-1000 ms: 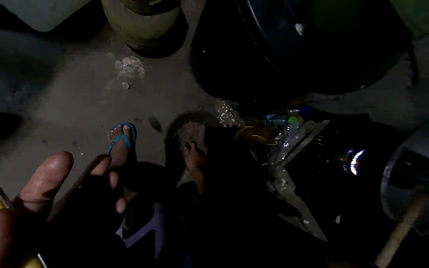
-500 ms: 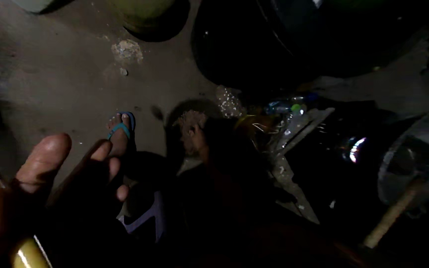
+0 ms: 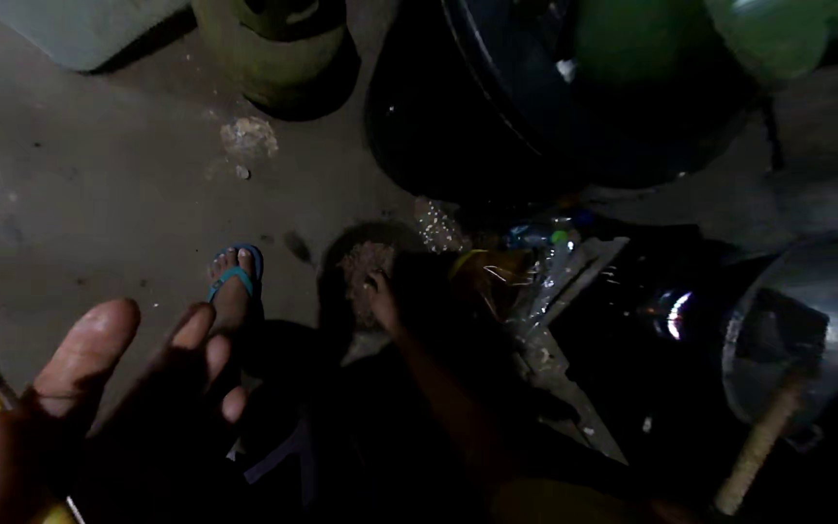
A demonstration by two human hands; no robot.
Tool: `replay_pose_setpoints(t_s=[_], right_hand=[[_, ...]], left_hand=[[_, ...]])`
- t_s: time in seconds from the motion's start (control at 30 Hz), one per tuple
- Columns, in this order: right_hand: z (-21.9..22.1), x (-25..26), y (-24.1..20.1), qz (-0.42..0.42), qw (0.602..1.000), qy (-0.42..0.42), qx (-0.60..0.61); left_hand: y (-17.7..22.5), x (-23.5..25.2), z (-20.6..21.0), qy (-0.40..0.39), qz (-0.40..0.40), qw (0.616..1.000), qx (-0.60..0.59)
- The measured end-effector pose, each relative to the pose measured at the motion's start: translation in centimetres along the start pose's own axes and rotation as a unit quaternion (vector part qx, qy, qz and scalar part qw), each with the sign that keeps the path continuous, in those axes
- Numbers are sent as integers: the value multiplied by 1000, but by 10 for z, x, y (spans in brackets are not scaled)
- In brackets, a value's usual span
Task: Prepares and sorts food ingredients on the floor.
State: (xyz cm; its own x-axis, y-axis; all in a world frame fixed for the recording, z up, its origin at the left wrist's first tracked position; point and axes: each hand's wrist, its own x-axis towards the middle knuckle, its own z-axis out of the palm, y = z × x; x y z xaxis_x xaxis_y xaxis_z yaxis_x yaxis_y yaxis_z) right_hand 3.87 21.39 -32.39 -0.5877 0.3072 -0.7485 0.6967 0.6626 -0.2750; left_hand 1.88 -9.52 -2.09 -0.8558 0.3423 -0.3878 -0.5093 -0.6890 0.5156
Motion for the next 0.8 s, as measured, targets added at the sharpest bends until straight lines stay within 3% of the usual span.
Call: replay_pose_setpoints(t_s=[0.1, 0.17, 0.27, 0.37, 0.5, 0.6, 0.7, 0.8], right_hand=[[21, -3, -6, 45, 992, -1, -116], [20, 15, 1, 45, 998, 7, -37], [-24, 41, 18, 21, 991, -40, 129], [-23, 28, 19, 28, 985, -14, 172], [22, -4, -6, 107, 993, 14, -36], [9, 20, 20, 64, 997, -19, 24], [-48, 49, 18, 18, 996, -83, 38], [-38, 17, -6, 41, 998, -23, 39]], left_hand=[[-7, -3, -8, 0, 13, 1000, -11], [-5, -8, -11, -8, -1, 1000, -10], [-1, -3, 2, -6, -26, 999, -39], [-1, -2, 4, 19, -26, 997, -70], [-6, -2, -8, -12, 11, 999, -28], [-6, -5, -3, -19, -1, 1000, 11], [-1, 2, 16, 37, -41, 997, -52], [-5, -3, 3, 8, -25, 998, -56]])
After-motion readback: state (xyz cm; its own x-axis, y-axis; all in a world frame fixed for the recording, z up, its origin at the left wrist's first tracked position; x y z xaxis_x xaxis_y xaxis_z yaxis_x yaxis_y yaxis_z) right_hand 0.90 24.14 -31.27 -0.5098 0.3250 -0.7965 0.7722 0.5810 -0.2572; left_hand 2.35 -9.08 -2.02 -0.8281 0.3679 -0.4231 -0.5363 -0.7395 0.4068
